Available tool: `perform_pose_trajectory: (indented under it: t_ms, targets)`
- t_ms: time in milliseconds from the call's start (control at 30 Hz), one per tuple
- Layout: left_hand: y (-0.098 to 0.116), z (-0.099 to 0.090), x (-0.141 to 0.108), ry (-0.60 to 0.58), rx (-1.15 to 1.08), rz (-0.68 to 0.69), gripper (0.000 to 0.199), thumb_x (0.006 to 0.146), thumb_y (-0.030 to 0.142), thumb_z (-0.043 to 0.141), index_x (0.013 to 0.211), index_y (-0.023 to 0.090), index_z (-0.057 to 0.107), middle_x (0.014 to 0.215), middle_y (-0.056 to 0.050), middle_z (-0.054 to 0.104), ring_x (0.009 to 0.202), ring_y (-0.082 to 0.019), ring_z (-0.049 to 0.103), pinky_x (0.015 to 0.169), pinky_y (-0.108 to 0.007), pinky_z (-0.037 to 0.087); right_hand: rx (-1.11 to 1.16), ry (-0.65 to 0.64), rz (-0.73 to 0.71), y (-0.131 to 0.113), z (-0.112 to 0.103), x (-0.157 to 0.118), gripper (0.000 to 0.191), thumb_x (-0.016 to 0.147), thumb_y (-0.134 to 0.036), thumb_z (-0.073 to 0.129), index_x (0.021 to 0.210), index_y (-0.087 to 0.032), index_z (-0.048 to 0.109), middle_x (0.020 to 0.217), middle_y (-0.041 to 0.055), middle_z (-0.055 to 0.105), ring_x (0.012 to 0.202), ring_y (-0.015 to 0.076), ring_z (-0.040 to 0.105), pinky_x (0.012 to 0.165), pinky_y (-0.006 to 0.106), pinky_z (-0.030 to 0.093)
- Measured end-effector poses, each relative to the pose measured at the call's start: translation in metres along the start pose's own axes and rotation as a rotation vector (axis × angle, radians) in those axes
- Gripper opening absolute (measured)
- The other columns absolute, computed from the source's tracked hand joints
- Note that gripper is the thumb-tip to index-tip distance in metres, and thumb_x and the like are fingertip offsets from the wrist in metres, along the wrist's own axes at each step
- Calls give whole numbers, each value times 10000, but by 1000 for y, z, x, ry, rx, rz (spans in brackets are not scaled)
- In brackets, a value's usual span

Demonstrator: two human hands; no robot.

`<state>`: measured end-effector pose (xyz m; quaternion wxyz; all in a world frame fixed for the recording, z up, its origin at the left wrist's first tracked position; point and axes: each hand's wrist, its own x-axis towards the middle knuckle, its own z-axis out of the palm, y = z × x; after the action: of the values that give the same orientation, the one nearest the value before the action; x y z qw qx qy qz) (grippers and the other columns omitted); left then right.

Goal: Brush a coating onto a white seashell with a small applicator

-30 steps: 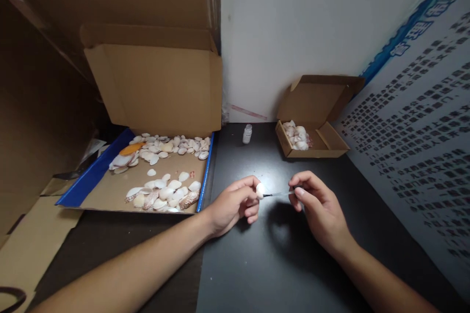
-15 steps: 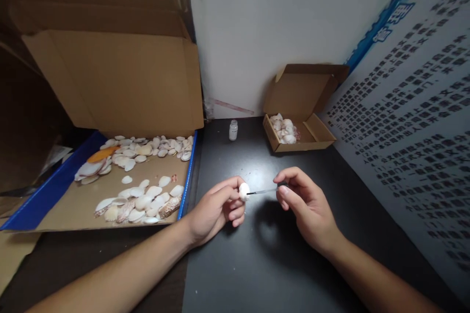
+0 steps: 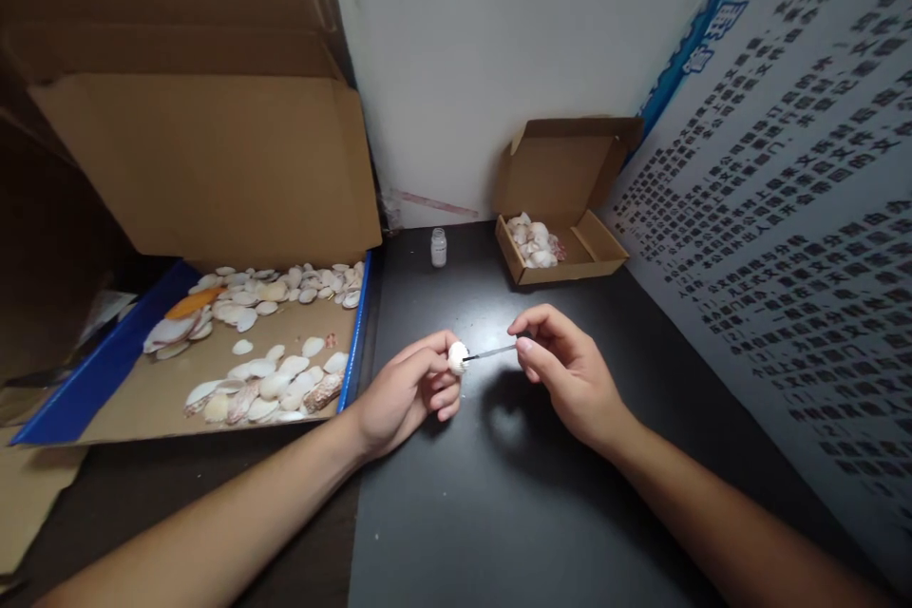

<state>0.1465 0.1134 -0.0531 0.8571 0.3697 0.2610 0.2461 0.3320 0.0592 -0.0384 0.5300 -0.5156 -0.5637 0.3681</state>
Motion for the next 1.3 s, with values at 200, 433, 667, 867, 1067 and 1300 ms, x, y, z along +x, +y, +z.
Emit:
perform_pose_trajectory:
  t_ms: [200,433,667,867,1067,1300]
  targets:
    - [1,2,-1,13,-7,14,56,791,127,441,753,168,451,587,56,307,466,-66,323,496,-214,328,65,-31,48,1,3,0,152,882,-342,552,909,-193,542,612,-48,459,496,101,408,481,236,333]
    - [0,-1,-1,2,-26,11,48,795,137,442,763,167,462,586,57,312,463,-63,323,490,-206,333,-30,27,11,2,0,2,160,864,-348,589,879,-196,543,626,-42,439,513,106,398,494,243,331]
    - [-2,-2,0,-3,-11,9,41,809,150,449,772,168,451,587,55,320,471,-65,325,494,-213,328,-18,-29,17,2,2,0,112,883,-301,566,918,-197,547,643,-42,446,523,107,405,494,243,319]
    - [-3,-3,-1,-27,9,3,46,808,174,481,786,172,441,602,54,342,469,-62,317,494,-219,330,-15,7,-25,2,0,-1,64,901,-268,542,915,-205,541,650,-46,432,539,105,404,521,243,333]
    - [-3,-4,0,-34,22,-8,67,810,197,502,805,174,440,609,57,351,475,-61,330,496,-217,330,-97,-13,-29,1,-2,-2,47,880,-234,569,906,-198,553,667,-42,441,548,100,398,507,242,313]
    - [-3,-2,0,-47,45,4,94,743,164,512,801,167,439,668,46,414,477,-49,351,496,-213,340,-31,-25,-44,2,-1,-1,66,900,-262,548,935,-206,543,663,-51,418,537,94,393,502,235,319]
